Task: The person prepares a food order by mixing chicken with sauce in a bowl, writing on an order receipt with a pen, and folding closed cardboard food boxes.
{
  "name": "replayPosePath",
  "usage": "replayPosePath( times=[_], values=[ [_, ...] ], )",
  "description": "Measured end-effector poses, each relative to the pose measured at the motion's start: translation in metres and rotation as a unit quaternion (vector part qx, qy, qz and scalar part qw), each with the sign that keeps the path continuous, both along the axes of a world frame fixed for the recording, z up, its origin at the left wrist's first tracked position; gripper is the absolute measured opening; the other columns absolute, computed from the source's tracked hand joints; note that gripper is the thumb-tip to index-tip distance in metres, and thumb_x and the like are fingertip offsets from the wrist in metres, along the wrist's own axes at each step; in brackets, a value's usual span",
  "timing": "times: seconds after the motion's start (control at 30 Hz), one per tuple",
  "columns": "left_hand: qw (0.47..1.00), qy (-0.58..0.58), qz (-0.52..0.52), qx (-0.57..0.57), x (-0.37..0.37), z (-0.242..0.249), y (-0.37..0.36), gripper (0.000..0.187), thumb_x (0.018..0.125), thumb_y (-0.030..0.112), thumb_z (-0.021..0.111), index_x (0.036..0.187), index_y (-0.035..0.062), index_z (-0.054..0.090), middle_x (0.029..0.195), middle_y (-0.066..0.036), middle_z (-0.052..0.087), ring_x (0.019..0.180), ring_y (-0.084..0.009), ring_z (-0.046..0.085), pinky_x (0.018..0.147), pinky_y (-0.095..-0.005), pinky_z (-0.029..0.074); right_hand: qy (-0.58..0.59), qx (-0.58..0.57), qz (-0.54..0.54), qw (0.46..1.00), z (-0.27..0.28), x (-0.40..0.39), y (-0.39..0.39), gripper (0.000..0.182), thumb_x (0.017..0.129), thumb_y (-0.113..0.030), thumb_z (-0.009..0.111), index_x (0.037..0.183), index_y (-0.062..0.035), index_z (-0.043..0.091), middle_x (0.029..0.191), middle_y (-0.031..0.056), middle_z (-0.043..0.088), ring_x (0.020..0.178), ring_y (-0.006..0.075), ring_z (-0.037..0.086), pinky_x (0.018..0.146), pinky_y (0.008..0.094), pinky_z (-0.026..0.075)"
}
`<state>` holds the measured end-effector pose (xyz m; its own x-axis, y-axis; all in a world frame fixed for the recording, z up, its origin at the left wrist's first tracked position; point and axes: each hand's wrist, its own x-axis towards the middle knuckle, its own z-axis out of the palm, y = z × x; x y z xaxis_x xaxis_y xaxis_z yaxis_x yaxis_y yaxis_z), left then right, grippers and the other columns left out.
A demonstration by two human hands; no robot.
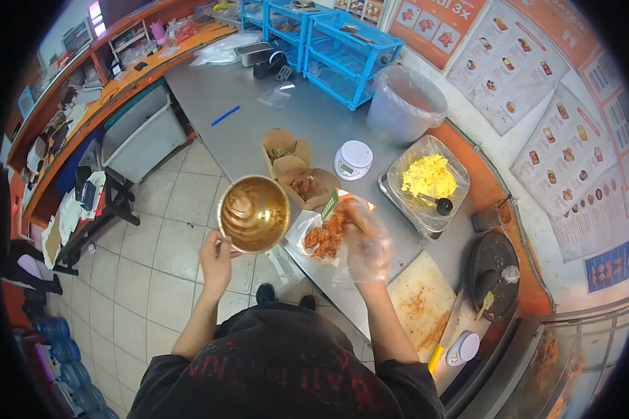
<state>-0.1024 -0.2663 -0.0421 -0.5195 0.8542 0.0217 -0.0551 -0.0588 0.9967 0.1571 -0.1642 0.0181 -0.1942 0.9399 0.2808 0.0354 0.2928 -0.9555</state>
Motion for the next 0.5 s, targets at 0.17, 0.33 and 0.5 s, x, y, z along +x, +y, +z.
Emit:
replayPosePath(
  times=[0.17,0.33,0.5],
  values=[
    [0.998,0.051,0.032,-0.027,-0.021,-0.002,-0.003,0.010,0.091,0.001,0.041,0.084,-0.0004,0.048,0.105,-0.009,0.056,0.080,-0.0123,0.061,0.062,-0.0281,0.059,-0.367,0.053,-0.122,0.921,-0.022,-0.016,-0.027,0.020,0.091,-0.012,0.048,0.103,-0.0021,0.062,0.097,0.0152,0.064,0.091,0.0260,0.060,0.078,0.0343,0.046],
    [0.998,0.032,0.038,-0.025,-0.019,-0.004,-0.003,0.010,0.090,0.001,0.042,0.083,-0.0019,0.047,0.116,-0.013,0.053,0.079,-0.0139,0.062,0.062,-0.0275,0.059,-0.319,0.030,-0.098,0.942,-0.099,-0.014,-0.007,0.023,0.089,-0.014,0.049,0.104,-0.0060,0.064,0.099,0.0147,0.064,0.088,0.0294,0.061,0.077,0.0351,0.047],
    [0.999,0.015,0.030,-0.030,-0.016,-0.004,0.005,0.010,0.088,-0.002,0.043,0.079,-0.0040,0.045,0.133,-0.020,0.045,0.079,-0.0151,0.064,0.061,-0.0277,0.059,-0.324,0.004,-0.070,0.943,-0.078,-0.019,-0.004,0.022,0.087,-0.013,0.050,0.101,-0.0039,0.064,0.095,0.0149,0.064,0.087,0.0300,0.061,0.078,0.0353,0.048]
  ],
)
